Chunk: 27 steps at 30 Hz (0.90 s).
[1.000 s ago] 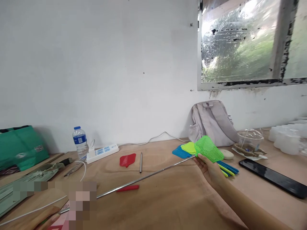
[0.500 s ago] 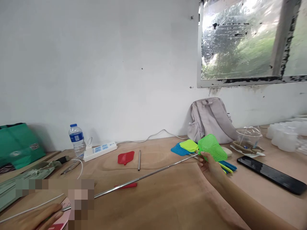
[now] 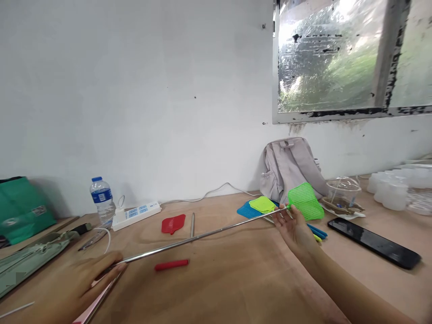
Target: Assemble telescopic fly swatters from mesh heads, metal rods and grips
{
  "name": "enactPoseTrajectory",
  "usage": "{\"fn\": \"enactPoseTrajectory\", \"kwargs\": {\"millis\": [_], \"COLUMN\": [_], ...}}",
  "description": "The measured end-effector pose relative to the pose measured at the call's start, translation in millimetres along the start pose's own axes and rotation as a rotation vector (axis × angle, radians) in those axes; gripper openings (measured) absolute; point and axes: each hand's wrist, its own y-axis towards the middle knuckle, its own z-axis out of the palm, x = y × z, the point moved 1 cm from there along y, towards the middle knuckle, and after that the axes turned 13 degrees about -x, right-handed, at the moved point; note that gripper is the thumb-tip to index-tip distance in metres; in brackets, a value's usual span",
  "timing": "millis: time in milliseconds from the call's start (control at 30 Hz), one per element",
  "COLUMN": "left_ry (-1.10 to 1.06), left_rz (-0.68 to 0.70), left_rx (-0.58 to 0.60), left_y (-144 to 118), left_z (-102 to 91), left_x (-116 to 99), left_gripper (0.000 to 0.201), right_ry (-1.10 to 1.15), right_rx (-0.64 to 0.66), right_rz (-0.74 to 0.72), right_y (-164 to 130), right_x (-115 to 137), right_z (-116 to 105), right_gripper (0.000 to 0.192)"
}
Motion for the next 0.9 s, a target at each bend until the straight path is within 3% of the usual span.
{"fn": "enactPoseTrajectory", "kwargs": {"millis": [33, 67, 167, 267, 533, 700, 767, 900], "left_ry": [-0.008, 0.006, 0.046, -0.022, -0.053, 0.063, 0.121, 0.097], "left_rz": [0.015, -0.003, -0.098, -0.109, 0.034, 0.138, 0.141, 0.201], "left_rx": [0.171, 0.256, 0.299, 0.318, 0.215, 0.118, 0.061, -0.002], "left_y": [11.0, 20.2, 37.4, 44.2, 64.7, 82.7, 88.0, 96.6], "left_z": [-4.8, -9.8, -17.4, -12.7, -3.6, 4.8, 14.4, 33.0], "left_x": [-11.3, -22.1, -49.5, -67.8, -110.4, -182.2, -211.4, -240.4], "left_gripper": [0.041, 0.043, 0.045, 0.043, 0.023, 0.040, 0.036, 0.029], "right_ry": [-0.019, -0.026, 0.060, 0.199, 0.259, 0.285, 0.295, 0.316], "right_rx": [0.009, 0.004, -0.057, -0.093, -0.186, -0.174, -0.156, -0.125], "right_rz": [-0.001, 0.005, 0.047, 0.082, -0.079, -0.017, 0.019, 0.088], "right_y": [1.6, 3.2, 8.6, 16.4, 25.5, 9.4, 3.2, -7.9], "right_x": [1.0, 2.1, 5.2, 8.7, 7.7, -28.8, -42.7, -51.5], "right_z": [-0.8, -1.9, -6.1, -11.2, -14.2, 12.6, 24.2, 38.0], "right_gripper": [0.010, 0.009, 0.012, 0.024, 0.037, 0.035, 0.034, 0.024]}}
